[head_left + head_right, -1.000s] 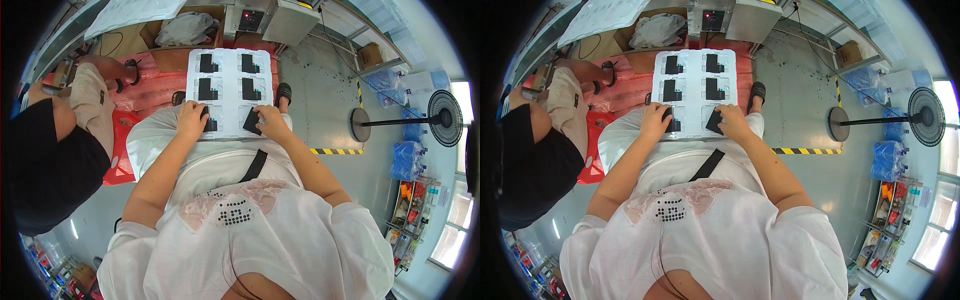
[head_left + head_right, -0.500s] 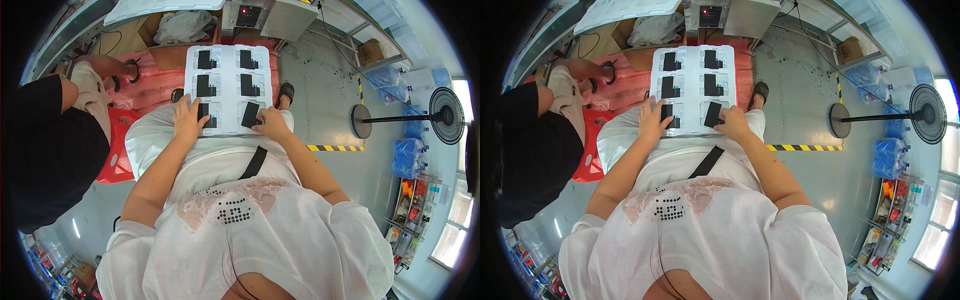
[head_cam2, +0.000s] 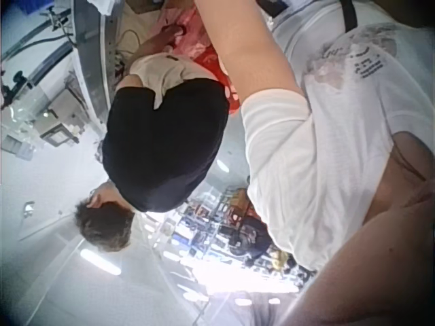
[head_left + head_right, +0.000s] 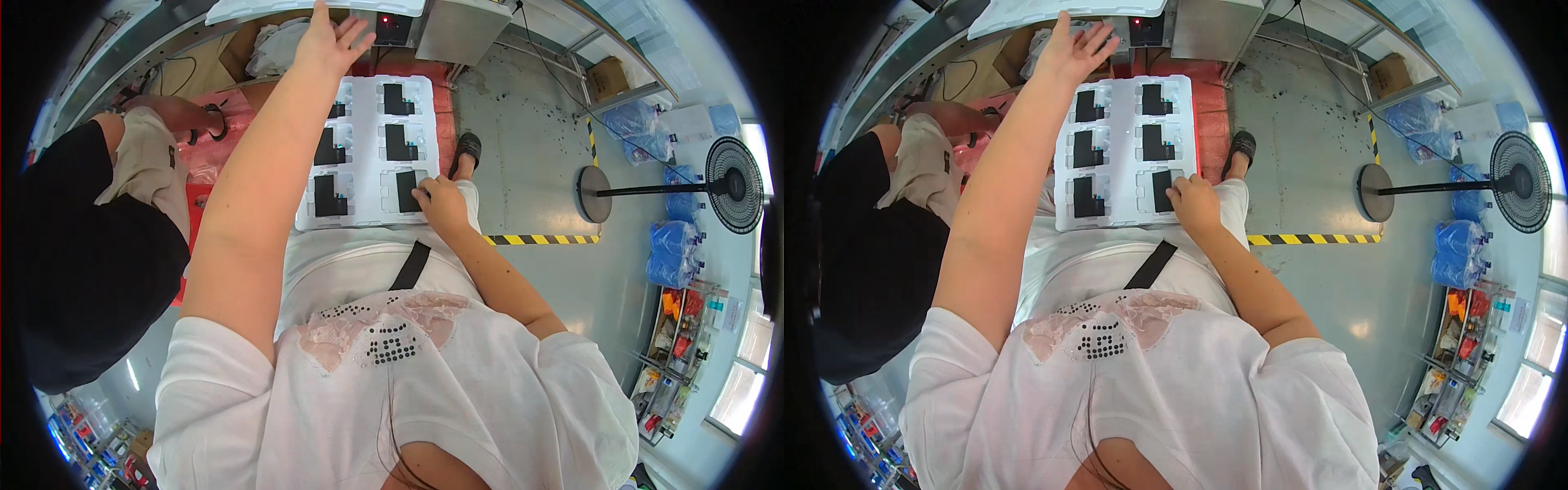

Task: Picking up black plastic components from a conveyor belt and placing them into white plastic sorting trays.

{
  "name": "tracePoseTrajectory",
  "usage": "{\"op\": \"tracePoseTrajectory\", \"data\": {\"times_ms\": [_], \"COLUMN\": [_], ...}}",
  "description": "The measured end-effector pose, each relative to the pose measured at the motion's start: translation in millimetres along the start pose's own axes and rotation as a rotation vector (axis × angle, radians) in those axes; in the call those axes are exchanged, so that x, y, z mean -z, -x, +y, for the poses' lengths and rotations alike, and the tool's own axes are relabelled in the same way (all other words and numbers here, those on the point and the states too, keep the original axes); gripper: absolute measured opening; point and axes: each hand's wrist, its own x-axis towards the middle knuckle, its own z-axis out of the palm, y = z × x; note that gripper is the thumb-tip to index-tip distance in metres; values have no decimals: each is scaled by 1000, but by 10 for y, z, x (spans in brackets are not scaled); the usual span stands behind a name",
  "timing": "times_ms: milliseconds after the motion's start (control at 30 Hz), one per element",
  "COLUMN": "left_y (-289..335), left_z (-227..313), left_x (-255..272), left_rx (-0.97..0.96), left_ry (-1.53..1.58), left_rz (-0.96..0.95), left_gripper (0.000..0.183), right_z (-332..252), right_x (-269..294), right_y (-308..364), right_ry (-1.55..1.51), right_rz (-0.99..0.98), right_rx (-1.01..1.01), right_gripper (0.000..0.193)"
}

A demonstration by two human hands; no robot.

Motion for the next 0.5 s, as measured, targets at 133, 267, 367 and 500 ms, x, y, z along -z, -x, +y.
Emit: {"op": "tracePoseTrajectory", "data": {"times_ms": [133,267,367,500], "left_y": [-350,-412,-530,-977], "left_z": [-132,-93,43,314], "left_x": [-97,-268,-342,1], "left_rx": [-60,-2,131,401], "left_ry": [-54,-134,-287,64], "left_rz": [-114,-139,54,-418], "left_gripper": [46,40,34,22], "right_z": [81,149,170,28], "right_x": [-137,-172,-179,-109], "right_y": [-63,-123,-145,-162], "right_ry": [45,-83,-54,243], "right_rz": [157,230,180,129], "right_rx": [55,230,289,275], "right_gripper": [9,8,10,18]}}
